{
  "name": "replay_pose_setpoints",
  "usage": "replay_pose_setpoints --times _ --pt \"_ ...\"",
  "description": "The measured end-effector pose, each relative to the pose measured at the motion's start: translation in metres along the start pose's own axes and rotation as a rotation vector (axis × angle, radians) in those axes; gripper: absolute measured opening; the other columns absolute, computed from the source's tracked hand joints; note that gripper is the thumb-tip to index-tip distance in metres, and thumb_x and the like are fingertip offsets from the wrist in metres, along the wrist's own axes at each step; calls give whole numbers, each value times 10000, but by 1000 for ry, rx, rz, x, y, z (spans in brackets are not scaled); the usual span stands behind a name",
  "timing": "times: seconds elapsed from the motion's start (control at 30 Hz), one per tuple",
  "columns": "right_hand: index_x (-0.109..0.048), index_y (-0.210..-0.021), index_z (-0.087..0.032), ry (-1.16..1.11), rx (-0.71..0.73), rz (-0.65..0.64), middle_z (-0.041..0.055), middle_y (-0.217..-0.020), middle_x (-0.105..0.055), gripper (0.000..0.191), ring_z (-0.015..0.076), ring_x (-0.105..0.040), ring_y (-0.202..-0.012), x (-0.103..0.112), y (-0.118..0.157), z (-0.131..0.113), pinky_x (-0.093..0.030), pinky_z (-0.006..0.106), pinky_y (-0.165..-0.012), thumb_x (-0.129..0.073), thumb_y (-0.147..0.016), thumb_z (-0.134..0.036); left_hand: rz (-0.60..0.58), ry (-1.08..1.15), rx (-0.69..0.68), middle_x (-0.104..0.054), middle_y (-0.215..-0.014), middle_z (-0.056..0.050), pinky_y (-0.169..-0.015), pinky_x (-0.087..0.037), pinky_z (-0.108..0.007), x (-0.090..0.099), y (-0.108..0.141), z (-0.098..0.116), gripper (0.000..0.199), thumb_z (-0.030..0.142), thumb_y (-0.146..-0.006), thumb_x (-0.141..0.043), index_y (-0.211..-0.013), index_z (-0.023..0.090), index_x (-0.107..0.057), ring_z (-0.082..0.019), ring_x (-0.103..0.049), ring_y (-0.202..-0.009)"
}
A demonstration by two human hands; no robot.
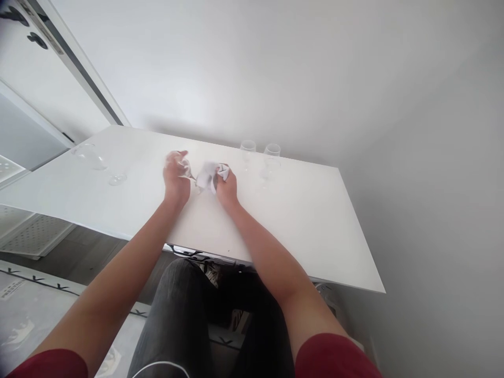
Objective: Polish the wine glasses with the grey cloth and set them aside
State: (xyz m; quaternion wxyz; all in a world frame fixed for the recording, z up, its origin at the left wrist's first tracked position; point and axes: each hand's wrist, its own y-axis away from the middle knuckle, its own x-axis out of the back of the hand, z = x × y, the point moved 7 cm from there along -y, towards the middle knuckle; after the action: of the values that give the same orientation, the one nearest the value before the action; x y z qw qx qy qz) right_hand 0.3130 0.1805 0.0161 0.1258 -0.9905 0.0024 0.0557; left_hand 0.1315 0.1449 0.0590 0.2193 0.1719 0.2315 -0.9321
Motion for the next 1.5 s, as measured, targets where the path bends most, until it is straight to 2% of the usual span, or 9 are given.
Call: replay_pose_setpoints --times 0.2,0.3,0.4,0.53,0.67,0.93,1.17,1.33,1.5 --pt "-664 -1035 -224 -413 -418 -175 46 -989 -747 316 213 -704 -903 -20 7 16 -611 329 -795 -685 -880 -499 -162 257 12 -538 -1524 3 -799 -555 -268 -7 0 5 584 478 -670 -979 -1078 333 -587 -140 -654 -1022" --pt "-644 -971 -218 -604 -612 -381 25 -815 -703 316 181 -642 -668 -38 17 14 -560 297 -575 -647 -898 -525 -341 199 93 -599 -1385 -16 -829 -592 -311 -24 14 -3 725 317 -526 -1044 -1076 340 -573 -174 -670 -1027" --pt "-589 -847 -219 -560 -685 -294 -14 -706 -609 235 107 -430 -472 -30 19 15 -398 250 -423 -647 -886 -443 -501 126 159 -643 -1115 -8 -799 -614 -356 -36 25 -10 807 232 -410 -1061 -1027 322 -549 -216 -673 -994" --pt "-552 -847 -241 -304 -245 -1 4 -804 -586 282 125 -500 -611 0 14 -13 -420 232 -478 -635 -929 -499 -465 168 139 -616 -1011 4 -933 -601 -404 -36 22 -11 732 257 -443 -1057 -975 302 -555 -214 -667 -1021" --pt "-561 -851 -249 -124 82 -24 20 -869 -566 387 167 -587 -835 -1 20 -38 -527 253 -674 -652 -930 -617 -280 196 128 -628 -1148 -27 -1041 -545 -423 -23 13 -13 656 398 -530 -1039 -986 300 -578 -231 -664 -1156" --pt "-526 -802 -220 -554 -762 -479 -35 -634 -557 270 72 -279 -411 -26 22 12 -246 238 -364 -709 -821 -418 -509 172 242 -670 -1131 -40 -963 -607 -449 -34 24 -20 704 337 -480 -1045 -1006 283 -581 -272 -710 -1146" --pt "-483 -783 -250 -180 -99 161 -15 -747 -508 408 153 -538 -701 23 0 -12 -522 263 -627 -629 -943 -596 -319 53 164 -711 -1024 -58 -761 -611 -323 -33 17 -21 502 441 -714 -931 -1027 236 -596 -232 -723 -1024" --pt "-546 -822 -244 -133 113 -90 -6 -806 -500 446 144 -506 -750 2 19 -41 -514 241 -696 -643 -959 -658 55 -74 81 -722 -1147 -95 -842 -619 -315 3 10 -23 482 405 -760 -921 -1021 237 -551 -238 -703 -1198" --pt "-500 -672 -220 -441 -58 -519 -22 -677 -415 511 121 -424 -605 -30 33 -39 -398 226 -513 -693 -916 -625 -96 -167 69 -745 -1187 -106 -906 -625 -378 -5 11 -29 581 383 -743 -945 -1104 255 -508 -253 -751 -1145"
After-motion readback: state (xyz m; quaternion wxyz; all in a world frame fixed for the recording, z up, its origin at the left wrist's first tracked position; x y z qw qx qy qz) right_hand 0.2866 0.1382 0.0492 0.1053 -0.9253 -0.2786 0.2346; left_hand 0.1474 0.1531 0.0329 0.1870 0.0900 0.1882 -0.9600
